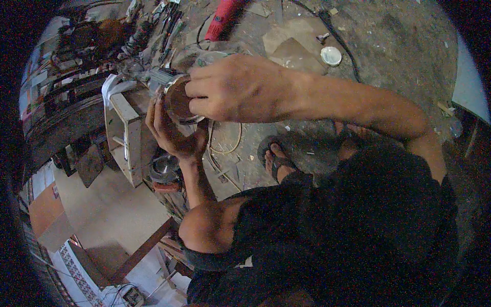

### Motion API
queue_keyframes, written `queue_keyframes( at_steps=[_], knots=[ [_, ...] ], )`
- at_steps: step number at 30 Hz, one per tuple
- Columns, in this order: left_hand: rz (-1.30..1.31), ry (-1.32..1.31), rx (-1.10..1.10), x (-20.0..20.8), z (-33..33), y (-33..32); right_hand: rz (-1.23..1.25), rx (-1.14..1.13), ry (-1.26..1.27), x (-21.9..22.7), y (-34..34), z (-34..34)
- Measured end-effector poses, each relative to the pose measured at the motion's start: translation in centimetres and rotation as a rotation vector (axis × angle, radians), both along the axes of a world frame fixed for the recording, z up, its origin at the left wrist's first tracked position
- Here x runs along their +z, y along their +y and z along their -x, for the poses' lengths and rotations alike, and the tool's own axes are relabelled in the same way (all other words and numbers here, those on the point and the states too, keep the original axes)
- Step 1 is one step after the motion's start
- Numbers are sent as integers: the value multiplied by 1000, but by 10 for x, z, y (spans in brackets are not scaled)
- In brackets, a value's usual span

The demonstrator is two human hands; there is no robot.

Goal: The person mixes a light-colored substance in a small container and applies it to a component with a putty knife.

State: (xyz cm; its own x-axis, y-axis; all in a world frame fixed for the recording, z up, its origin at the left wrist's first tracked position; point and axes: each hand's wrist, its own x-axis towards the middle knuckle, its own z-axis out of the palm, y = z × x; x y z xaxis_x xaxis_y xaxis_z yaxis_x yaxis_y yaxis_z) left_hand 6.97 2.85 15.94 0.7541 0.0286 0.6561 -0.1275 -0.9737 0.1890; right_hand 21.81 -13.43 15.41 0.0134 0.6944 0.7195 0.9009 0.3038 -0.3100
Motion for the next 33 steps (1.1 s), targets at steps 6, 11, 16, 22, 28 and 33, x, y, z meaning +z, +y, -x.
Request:
queue_keyframes(
  at_steps=[6, 11, 16, 22, 28, 33],
  knots=[
    [-43, -60, 13, 25, -3, 14, -226, -82, -33, 38, 0, -16],
    [-75, -175, -9, 73, -28, 21, -410, -185, -253, 86, 18, -28],
    [-227, -340, -112, 158, -48, 37, -583, -122, -454, 173, 35, -36],
    [-428, -527, -190, 229, -77, 36, -474, -79, -650, 241, 13, -45],
    [-346, -553, -258, 236, -80, 38, -413, -91, -654, 286, -7, -47],
    [-295, -561, -253, 228, -84, 32, -537, -152, -652, 271, -3, -50]
  ],
)
